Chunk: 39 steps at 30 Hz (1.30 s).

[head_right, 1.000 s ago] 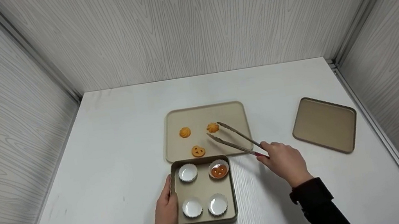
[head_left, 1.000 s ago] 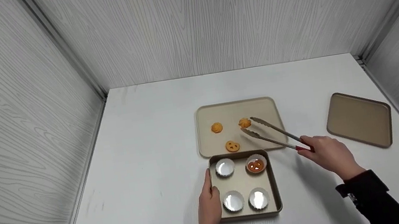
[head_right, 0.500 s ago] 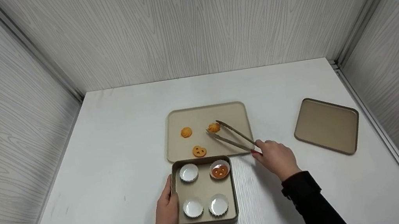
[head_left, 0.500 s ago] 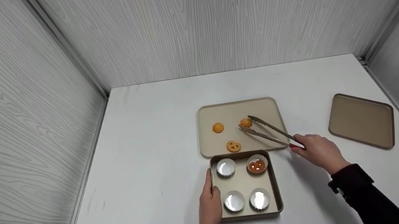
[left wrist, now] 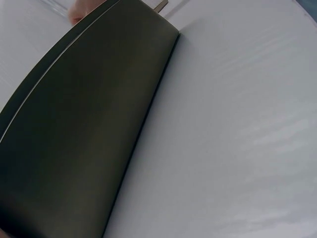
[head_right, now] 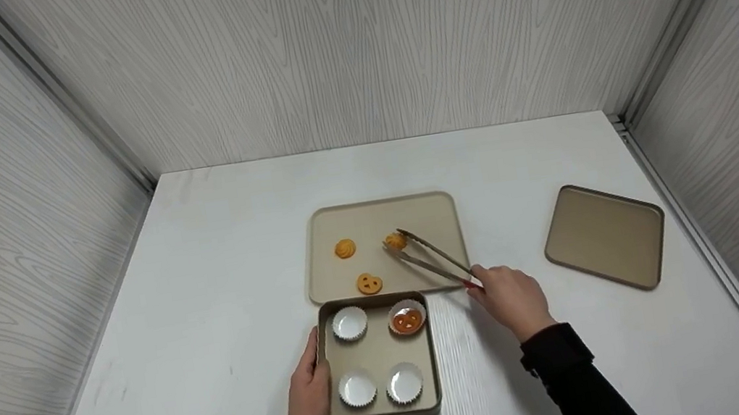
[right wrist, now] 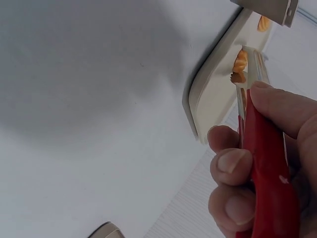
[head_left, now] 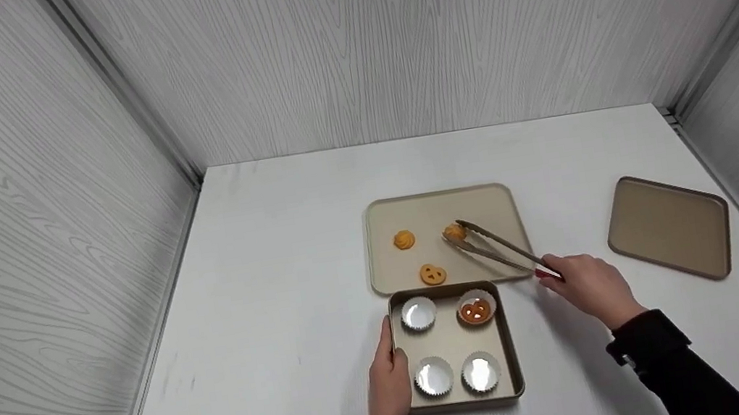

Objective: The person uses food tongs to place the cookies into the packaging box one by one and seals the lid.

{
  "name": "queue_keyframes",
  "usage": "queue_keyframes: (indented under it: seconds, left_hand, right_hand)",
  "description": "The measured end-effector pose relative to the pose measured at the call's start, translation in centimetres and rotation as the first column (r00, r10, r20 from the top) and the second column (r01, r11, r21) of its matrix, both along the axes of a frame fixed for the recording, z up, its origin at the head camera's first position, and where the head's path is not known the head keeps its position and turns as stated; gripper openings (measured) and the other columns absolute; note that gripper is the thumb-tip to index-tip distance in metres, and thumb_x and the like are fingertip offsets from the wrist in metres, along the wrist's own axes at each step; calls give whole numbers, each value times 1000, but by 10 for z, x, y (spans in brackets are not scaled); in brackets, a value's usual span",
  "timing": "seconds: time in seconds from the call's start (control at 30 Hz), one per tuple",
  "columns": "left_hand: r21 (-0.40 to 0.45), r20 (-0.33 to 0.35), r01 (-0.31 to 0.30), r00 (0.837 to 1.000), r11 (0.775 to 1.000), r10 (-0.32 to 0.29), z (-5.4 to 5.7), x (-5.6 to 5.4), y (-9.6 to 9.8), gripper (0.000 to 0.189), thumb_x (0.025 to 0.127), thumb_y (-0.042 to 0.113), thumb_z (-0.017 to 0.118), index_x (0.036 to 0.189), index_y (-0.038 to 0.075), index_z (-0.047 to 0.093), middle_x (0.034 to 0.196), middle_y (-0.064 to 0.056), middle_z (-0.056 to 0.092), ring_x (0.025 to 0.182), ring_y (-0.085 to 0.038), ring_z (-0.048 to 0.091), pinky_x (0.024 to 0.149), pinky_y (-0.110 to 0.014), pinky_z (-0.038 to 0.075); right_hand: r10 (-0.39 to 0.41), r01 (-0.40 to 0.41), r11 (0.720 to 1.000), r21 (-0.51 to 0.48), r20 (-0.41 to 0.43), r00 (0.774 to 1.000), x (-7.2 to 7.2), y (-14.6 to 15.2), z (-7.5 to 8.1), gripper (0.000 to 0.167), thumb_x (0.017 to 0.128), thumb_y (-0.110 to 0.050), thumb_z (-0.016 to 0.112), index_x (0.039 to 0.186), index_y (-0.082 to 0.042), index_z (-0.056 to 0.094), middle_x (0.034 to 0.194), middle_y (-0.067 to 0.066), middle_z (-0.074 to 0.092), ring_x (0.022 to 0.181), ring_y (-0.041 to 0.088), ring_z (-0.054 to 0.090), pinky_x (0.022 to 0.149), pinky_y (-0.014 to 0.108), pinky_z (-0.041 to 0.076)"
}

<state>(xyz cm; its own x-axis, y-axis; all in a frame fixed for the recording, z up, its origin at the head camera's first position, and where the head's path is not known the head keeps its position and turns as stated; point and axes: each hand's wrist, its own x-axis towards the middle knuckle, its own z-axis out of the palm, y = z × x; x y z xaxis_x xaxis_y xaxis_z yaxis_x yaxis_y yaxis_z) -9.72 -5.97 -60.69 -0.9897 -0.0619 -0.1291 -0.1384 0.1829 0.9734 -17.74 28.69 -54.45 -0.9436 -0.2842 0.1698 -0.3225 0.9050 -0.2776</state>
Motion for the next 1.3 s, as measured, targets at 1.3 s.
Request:
queue_keyframes:
  seconds: [1.3]
  left_hand:
    - [-11, 0, 1, 1000, 1000, -1, -2, 1, -2, 56, 109, 13, 37, 164, 14, 25, 168, -3, 26, 153, -23, 23, 123, -45, 22]
  right_hand:
    - [200, -248, 968, -42, -474, 858, 52, 5, 16, 46, 69, -12, 92, 112, -14, 75, 69, -9, 61, 55, 2, 50, 46, 24, 40]
